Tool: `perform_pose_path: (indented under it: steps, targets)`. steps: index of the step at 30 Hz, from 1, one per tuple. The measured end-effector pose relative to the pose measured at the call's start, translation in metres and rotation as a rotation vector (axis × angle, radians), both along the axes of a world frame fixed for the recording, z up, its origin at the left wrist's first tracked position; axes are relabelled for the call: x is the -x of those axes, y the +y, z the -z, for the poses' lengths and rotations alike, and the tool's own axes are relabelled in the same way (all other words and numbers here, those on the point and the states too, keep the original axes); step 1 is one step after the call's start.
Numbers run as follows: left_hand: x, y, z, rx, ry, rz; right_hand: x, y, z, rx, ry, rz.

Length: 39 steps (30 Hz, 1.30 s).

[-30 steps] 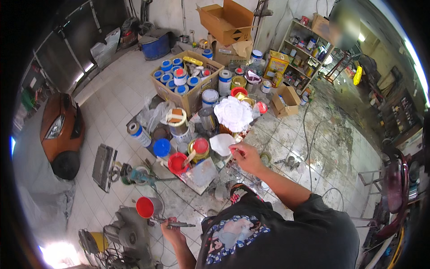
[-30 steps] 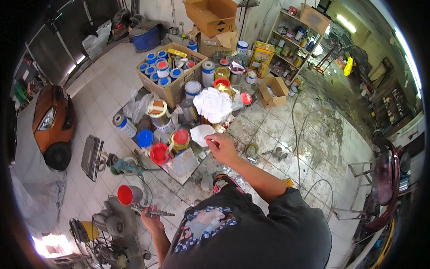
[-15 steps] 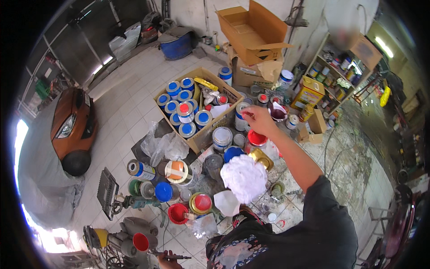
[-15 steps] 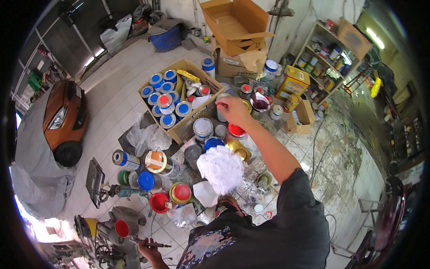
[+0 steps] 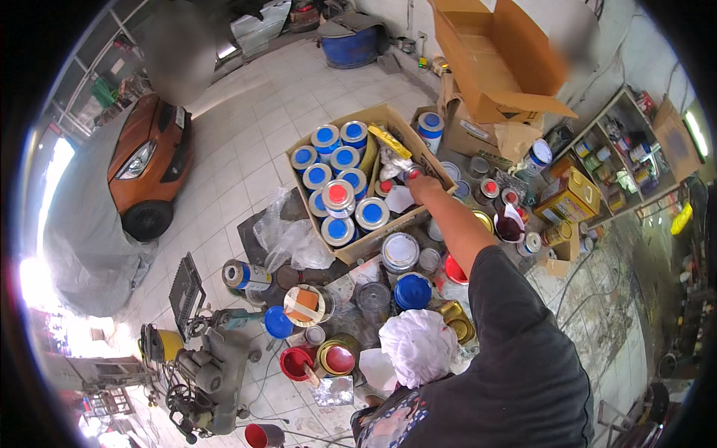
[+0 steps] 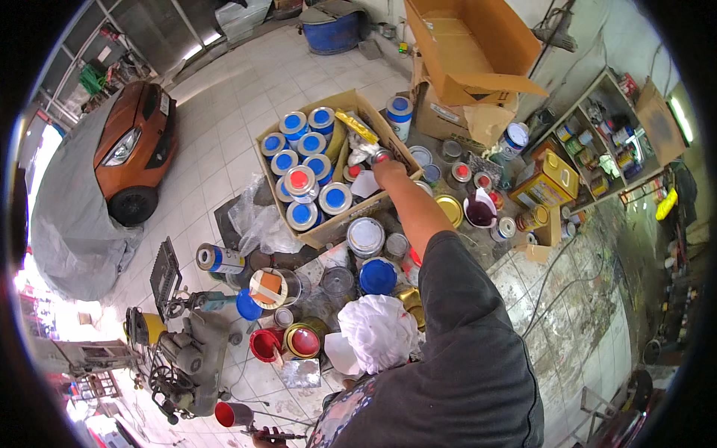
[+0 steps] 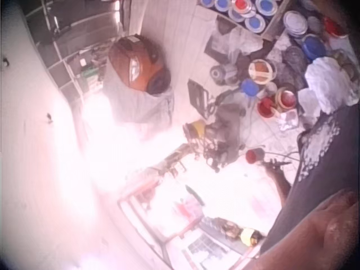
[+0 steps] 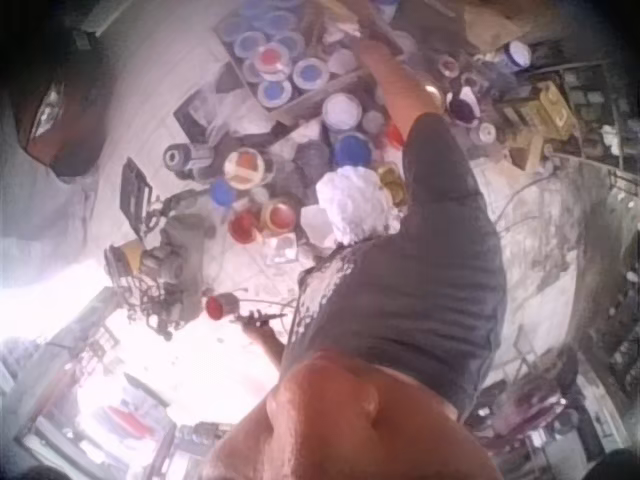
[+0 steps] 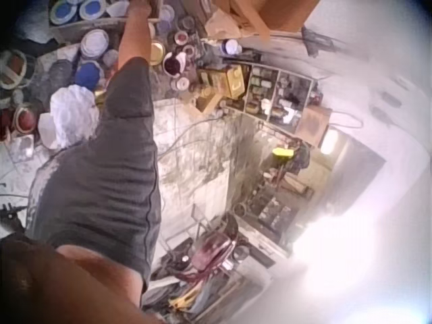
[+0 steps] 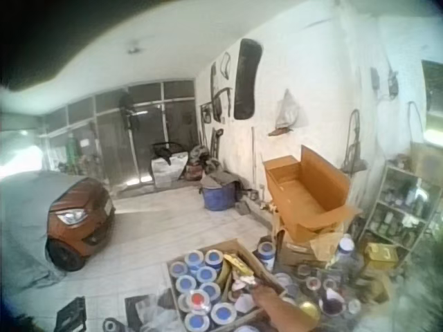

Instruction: The person scoops red paint from a can into a plastic bag using a red scoop, then walks to a covered car and returns. The person continues to scoop red paint into the bag and wipes the scoop with a white cloth.

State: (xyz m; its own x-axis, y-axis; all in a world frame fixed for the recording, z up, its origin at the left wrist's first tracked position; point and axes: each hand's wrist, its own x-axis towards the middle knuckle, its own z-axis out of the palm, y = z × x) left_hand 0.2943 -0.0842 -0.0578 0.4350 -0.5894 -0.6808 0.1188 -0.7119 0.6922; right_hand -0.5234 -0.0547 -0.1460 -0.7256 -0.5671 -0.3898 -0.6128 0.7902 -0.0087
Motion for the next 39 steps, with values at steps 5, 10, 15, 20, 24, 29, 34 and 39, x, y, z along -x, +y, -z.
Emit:
perform_pose_path:
  steps: [5, 10, 15, 20, 24, 29, 34, 39]
  targets:
    - [0.013, 0.021, -0.009, 0.023, -0.022, -0.031, -0.004, -0.011, 0.002, -0.054, 0.09, -0.164]
    - [-0.043, 0.009, 0.04, 0.149, 0.041, -0.021, 0.001, 0.003, -0.01, -0.044, 0.082, -0.149]
    - [-0.001, -0.008, -0.001, 0.24, -0.061, 0.111, -0.026, 0.01, -0.058, 0.288, 0.029, -0.122]
    - [0.054, -0.074, -0.045, 0.361, 0.033, 0.428, -0.057, 0.039, -0.094, 0.728, 0.03, -0.207]
    - [0.117, -0.158, -0.069, 0.483, 0.106, 0.791, -0.089, 0.079, -0.131, 0.884, -0.032, -0.138]
    - [0.281, -0.228, -0.093, 0.419, 0.224, 0.943, -0.13, 0.161, -0.159, 1.09, 0.012, -0.051]
    - [0.377, -0.31, -0.007, 0.261, 0.299, 1.134, -0.175, 0.262, -0.163, 1.17, 0.142, 0.191]
    - [0.432, -0.365, 0.09, 0.224, 0.285, 1.215, -0.218, 0.377, -0.151, 1.194, 0.278, 0.573]
